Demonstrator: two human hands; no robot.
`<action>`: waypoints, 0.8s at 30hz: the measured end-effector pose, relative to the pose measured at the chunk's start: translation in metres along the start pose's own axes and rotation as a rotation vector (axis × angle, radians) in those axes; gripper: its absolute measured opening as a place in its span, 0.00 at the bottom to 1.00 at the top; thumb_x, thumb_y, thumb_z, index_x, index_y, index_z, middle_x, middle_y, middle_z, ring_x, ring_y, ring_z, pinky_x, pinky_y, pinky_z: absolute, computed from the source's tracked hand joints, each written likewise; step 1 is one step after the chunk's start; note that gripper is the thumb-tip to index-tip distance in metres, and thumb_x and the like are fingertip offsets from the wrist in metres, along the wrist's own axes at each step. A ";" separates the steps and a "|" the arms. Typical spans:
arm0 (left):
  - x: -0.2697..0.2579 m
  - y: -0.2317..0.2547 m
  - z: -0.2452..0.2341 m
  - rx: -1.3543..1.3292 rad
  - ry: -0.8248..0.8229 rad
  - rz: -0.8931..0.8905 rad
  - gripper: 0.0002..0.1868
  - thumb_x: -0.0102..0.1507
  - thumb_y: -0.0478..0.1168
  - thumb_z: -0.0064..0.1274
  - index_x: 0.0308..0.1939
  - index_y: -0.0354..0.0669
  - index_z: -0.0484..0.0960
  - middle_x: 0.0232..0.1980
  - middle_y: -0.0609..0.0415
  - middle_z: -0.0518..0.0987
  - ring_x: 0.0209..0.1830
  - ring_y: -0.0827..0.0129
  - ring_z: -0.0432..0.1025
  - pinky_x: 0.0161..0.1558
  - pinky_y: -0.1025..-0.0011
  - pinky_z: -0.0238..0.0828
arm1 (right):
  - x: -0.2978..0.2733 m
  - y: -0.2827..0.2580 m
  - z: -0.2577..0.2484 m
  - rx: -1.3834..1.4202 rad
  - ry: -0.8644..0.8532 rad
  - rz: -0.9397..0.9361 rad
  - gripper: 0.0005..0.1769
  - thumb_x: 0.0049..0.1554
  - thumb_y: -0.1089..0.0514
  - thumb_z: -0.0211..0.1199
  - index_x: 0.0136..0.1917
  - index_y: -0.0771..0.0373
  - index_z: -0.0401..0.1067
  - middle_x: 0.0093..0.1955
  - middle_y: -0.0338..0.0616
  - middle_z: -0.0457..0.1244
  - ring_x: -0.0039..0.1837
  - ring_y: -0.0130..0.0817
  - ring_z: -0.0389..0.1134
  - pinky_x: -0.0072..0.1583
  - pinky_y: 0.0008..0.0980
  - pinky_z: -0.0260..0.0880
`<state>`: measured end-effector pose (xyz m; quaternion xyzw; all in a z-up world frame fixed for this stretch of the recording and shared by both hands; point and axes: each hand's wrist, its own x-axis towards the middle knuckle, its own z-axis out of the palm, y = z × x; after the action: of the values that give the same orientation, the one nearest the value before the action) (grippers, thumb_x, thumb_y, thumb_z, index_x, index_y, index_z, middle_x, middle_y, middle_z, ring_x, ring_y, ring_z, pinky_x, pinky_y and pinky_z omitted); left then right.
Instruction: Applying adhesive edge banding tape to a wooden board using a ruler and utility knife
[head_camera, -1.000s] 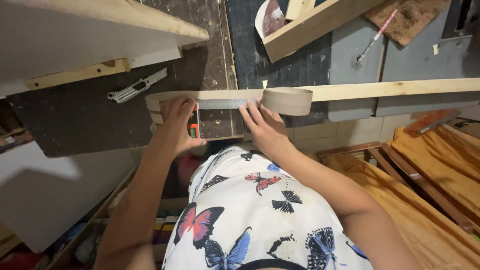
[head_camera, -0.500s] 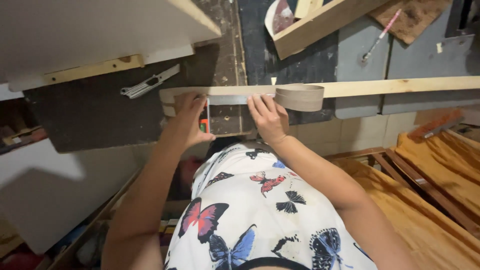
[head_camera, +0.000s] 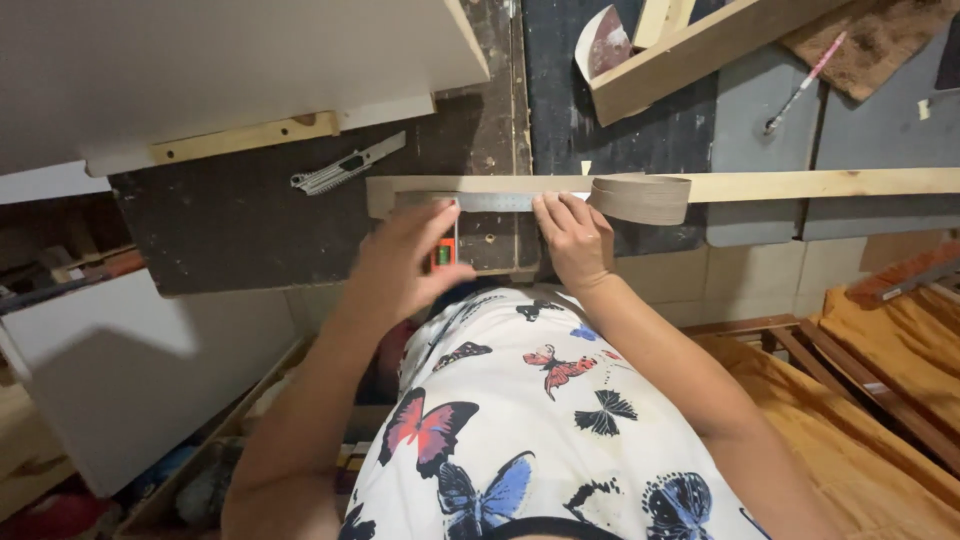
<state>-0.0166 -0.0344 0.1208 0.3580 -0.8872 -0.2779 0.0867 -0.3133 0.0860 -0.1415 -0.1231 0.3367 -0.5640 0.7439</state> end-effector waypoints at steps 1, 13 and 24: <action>-0.001 0.004 -0.025 0.055 0.151 -0.063 0.40 0.58 0.55 0.69 0.68 0.36 0.76 0.57 0.40 0.77 0.57 0.43 0.75 0.56 0.52 0.77 | -0.002 -0.008 0.006 -0.319 -0.005 -0.043 0.17 0.73 0.57 0.45 0.67 0.60 0.70 0.63 0.42 0.66 0.71 0.31 0.67 0.68 0.24 0.61; -0.020 -0.196 0.011 0.313 -0.039 -0.431 0.16 0.77 0.48 0.53 0.63 0.47 0.85 0.57 0.49 0.83 0.59 0.55 0.78 0.60 0.56 0.74 | -0.012 -0.031 0.056 -2.060 0.059 -0.248 0.15 0.74 0.55 0.48 0.70 0.50 0.70 0.62 0.33 0.65 0.73 0.26 0.62 0.67 0.30 0.59; -0.012 -0.150 -0.011 0.364 -0.117 -0.374 0.15 0.70 0.36 0.60 0.61 0.39 0.83 0.51 0.43 0.82 0.55 0.50 0.78 0.55 0.55 0.76 | -0.018 -0.048 0.065 -1.709 0.022 -0.245 0.15 0.74 0.57 0.48 0.70 0.58 0.70 0.60 0.42 0.64 0.70 0.30 0.63 0.65 0.27 0.60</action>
<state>0.0835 -0.1195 0.0472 0.5088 -0.8444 -0.1454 -0.0835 -0.3098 0.0737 -0.0596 -0.6704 0.6371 -0.1948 0.3267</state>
